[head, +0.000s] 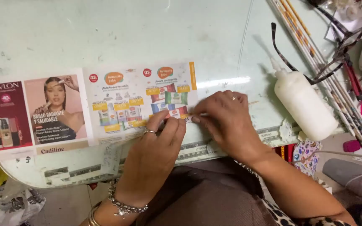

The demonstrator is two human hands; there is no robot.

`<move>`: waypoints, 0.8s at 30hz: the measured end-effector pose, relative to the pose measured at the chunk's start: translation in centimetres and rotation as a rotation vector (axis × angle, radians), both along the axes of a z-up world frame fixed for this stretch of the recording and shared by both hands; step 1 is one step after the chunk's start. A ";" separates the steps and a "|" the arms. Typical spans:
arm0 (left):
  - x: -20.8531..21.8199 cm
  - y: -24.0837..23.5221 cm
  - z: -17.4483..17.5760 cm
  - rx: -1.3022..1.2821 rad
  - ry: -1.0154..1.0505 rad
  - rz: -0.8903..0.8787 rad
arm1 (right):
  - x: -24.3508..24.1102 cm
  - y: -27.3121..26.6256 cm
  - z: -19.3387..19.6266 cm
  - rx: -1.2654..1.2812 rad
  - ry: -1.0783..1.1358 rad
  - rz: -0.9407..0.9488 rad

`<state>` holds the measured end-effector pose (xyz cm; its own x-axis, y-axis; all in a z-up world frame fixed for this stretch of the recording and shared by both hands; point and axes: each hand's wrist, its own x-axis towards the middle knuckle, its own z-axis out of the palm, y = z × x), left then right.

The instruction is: Rolling a magazine page around a thin wooden stick to create a paper tube for crafting

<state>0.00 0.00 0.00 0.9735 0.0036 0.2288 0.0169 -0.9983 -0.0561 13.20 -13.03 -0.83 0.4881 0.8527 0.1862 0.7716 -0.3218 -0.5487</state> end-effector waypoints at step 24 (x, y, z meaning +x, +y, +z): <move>-0.7 0.9 -1.0 -0.141 -0.124 0.055 | -1.0 1.2 0.0 -0.114 -0.373 0.097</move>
